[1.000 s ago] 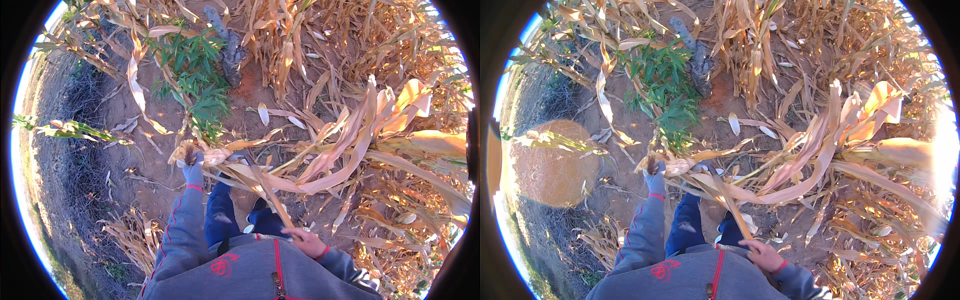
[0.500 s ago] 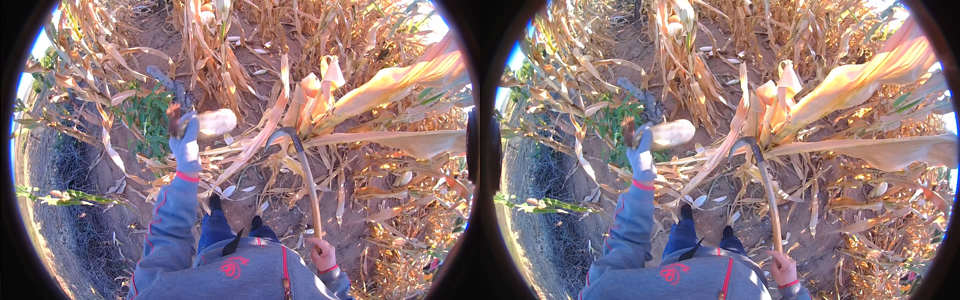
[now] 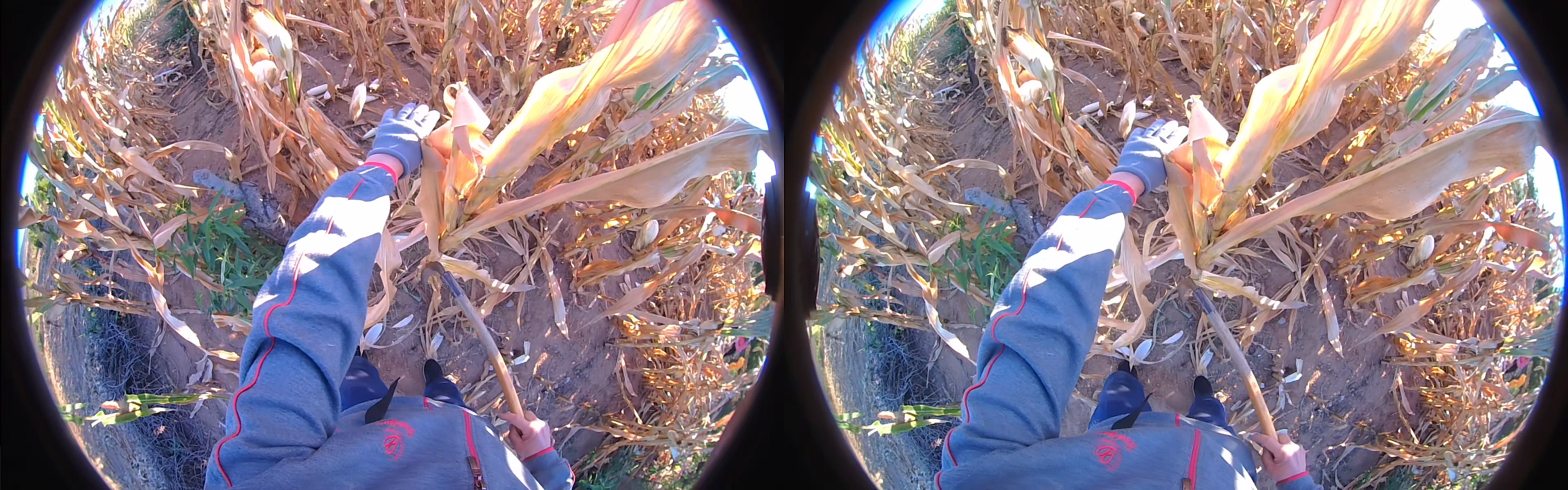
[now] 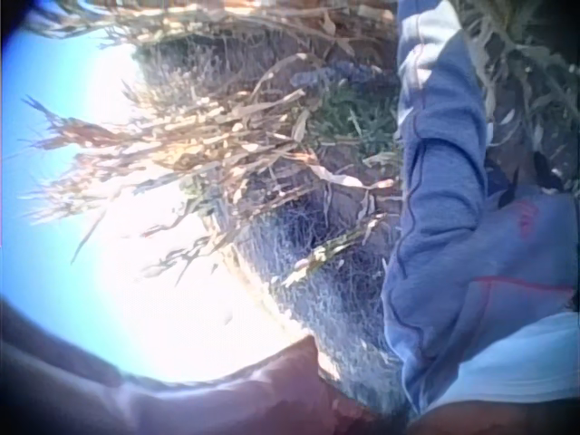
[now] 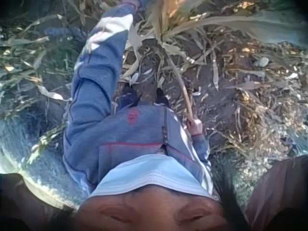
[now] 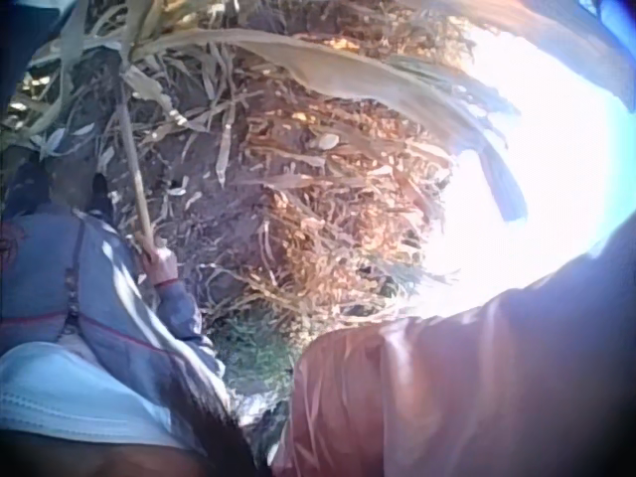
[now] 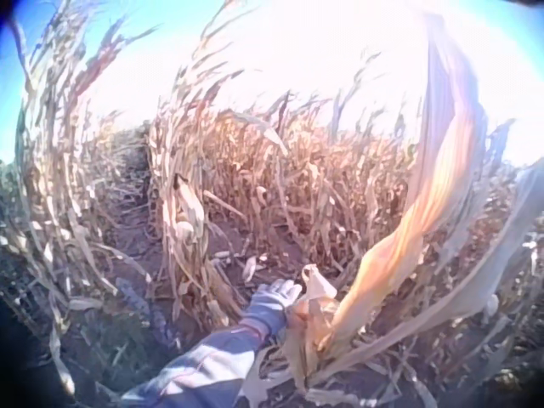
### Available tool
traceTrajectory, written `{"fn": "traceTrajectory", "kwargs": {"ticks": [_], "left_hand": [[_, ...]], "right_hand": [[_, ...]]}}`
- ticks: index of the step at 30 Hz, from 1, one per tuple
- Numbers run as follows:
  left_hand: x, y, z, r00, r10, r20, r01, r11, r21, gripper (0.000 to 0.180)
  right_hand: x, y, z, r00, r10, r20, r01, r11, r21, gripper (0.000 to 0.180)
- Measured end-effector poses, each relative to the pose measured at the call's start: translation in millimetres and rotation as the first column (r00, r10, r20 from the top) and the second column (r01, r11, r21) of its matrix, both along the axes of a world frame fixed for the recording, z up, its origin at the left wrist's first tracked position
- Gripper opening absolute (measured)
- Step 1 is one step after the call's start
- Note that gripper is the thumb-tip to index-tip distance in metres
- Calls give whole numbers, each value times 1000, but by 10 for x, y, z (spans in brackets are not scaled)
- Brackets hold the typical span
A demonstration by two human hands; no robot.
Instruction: The person uses a sickle to cut dried corn stalks at their base and drops them to the ground. The person repeatedly selects stalks, cuts them, and discards them in the same area.
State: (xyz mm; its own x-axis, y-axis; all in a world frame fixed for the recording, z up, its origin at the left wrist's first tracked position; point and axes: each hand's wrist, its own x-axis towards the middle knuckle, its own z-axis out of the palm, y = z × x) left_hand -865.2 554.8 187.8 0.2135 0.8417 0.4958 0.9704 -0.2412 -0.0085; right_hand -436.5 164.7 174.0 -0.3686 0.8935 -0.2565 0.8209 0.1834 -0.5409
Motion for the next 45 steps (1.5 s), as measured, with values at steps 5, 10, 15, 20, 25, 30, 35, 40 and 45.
{"fn": "traceTrajectory", "kwargs": {"ticks": [5, 10, 15, 20, 25, 30, 35, 40, 45], "left_hand": [[175, 250, -380, 989, -87, 124, 98, 991, -86, 62], [202, 569, -754, 961, -243, 133, 276, 807, -522, 52], [-34, 230, -1171, 923, -276, 267, 384, 637, -669, 43], [-199, 612, -1255, 856, -257, 448, 488, 686, -539, 43], [300, 735, -1024, -147, 380, 913, 949, 316, 22, 41], [401, 966, -964, 708, -273, 652, 611, 700, -370, 50], [527, 871, -1119, 806, -357, 472, 578, 647, -498, 58], [-276, 586, -1912, 732, -501, 462, 671, 416, -614, 67], [-610, -531, -1711, 887, -25, 462, 395, 560, -728, 75]], "right_hand": [[-243, -531, -192, 988, -147, 37, 145, 988, 48, 48], [-873, -1074, -183, 854, -520, -13, 519, 854, -39, 59], [-1309, -1501, -165, 732, -681, -3, 671, 721, -173, 44], [-1505, -1245, 62, 874, -486, -14, 483, 865, 140, 32], [-1841, -1268, 295, 752, -649, -114, 659, 744, 110, 25], [-2033, -1463, 405, 756, -652, -57, 653, 745, 135, 47], [-2180, -1494, 361, 631, -756, -175, 775, 623, 105, 25], [-2173, -1279, 291, 713, -667, -216, 696, 711, 99, 25], [-2245, -801, 215, 742, -580, -337, 658, 725, 201, 25]]}}
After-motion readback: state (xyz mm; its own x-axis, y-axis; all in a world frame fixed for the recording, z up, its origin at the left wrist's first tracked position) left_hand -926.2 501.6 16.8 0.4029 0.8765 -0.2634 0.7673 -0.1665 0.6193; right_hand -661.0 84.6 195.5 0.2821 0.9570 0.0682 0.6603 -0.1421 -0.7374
